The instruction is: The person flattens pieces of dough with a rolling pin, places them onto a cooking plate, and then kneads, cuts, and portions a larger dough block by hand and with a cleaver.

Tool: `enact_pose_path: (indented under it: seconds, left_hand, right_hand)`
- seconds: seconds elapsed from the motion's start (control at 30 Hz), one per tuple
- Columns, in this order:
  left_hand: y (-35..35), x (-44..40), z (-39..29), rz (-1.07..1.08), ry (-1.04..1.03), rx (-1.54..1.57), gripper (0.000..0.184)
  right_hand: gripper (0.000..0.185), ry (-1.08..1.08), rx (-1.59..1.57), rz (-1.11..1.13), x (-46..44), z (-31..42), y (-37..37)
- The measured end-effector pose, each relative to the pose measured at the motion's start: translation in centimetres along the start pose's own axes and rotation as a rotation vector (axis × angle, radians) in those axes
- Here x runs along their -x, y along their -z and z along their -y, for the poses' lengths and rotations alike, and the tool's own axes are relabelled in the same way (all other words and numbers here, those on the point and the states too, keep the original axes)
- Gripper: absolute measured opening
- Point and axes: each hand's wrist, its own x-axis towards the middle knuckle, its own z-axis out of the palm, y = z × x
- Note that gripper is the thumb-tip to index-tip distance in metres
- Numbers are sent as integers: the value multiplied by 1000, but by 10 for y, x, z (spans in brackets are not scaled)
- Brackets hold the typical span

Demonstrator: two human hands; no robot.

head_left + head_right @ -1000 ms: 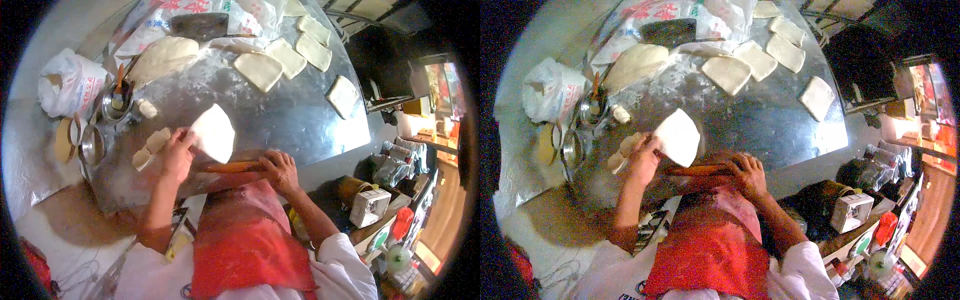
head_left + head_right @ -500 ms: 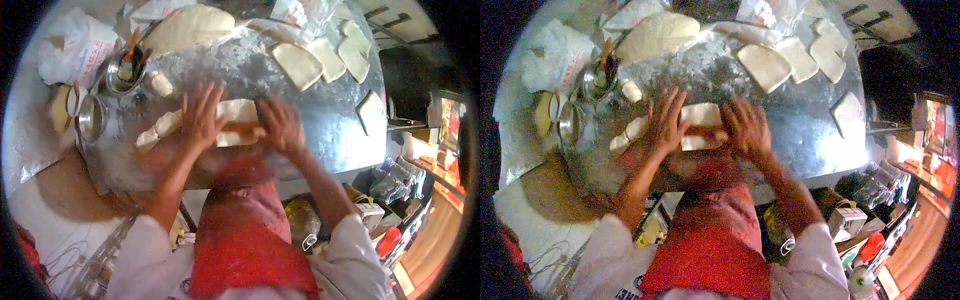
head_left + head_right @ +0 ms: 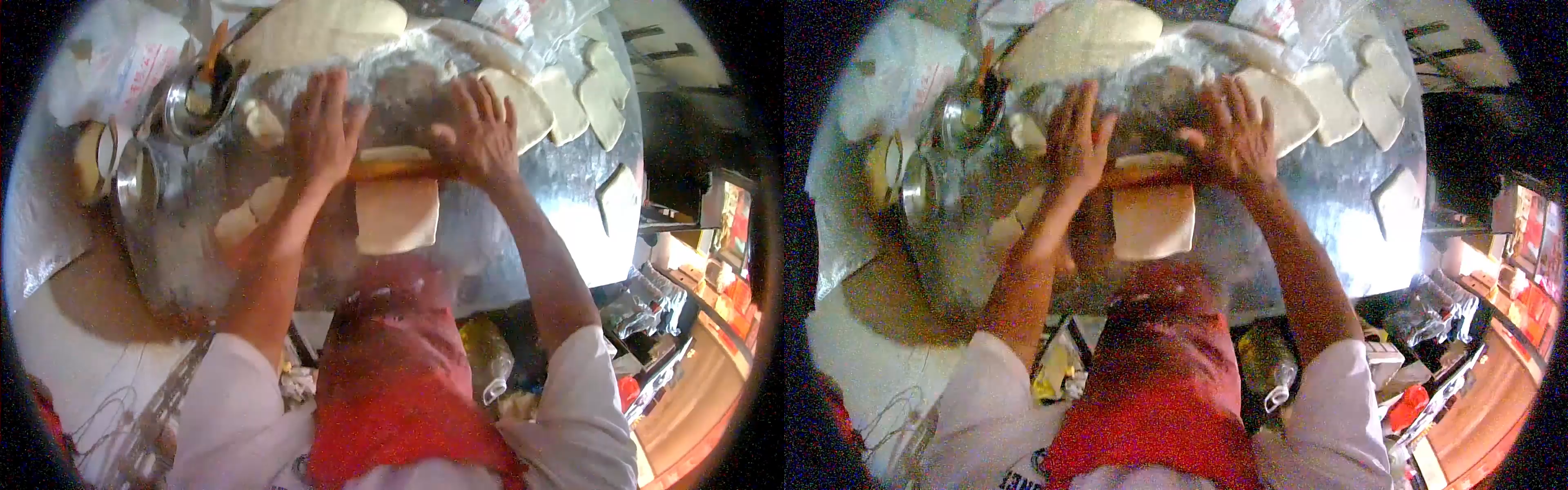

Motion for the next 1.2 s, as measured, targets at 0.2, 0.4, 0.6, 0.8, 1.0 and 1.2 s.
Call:
enact_pose_path:
  seconds: [0.2,0.4,0.6,0.8,1.0,1.2]
  left_hand:
    - [25,165,-50,248,-10,-62,104]
    - [3,-8,-13,16,-102,-130,69]
    - [16,21,-34,23,34,-85,89]
    - [33,211,-57,193,-150,-113,96]
    - [53,149,-57,107,82,216,77]
    - [-10,68,-28,45,-89,-7,71]
  right_hand:
    - [89,-32,-79,283,174,47,28]
    - [72,39,52,84,33,-3,13]
    - [74,-29,-145,104,67,2,13]
    - [64,11,-47,257,224,49,32]
    - [31,-473,-500,297,200,62,78]
    - [31,-732,-732,272,189,44,74]
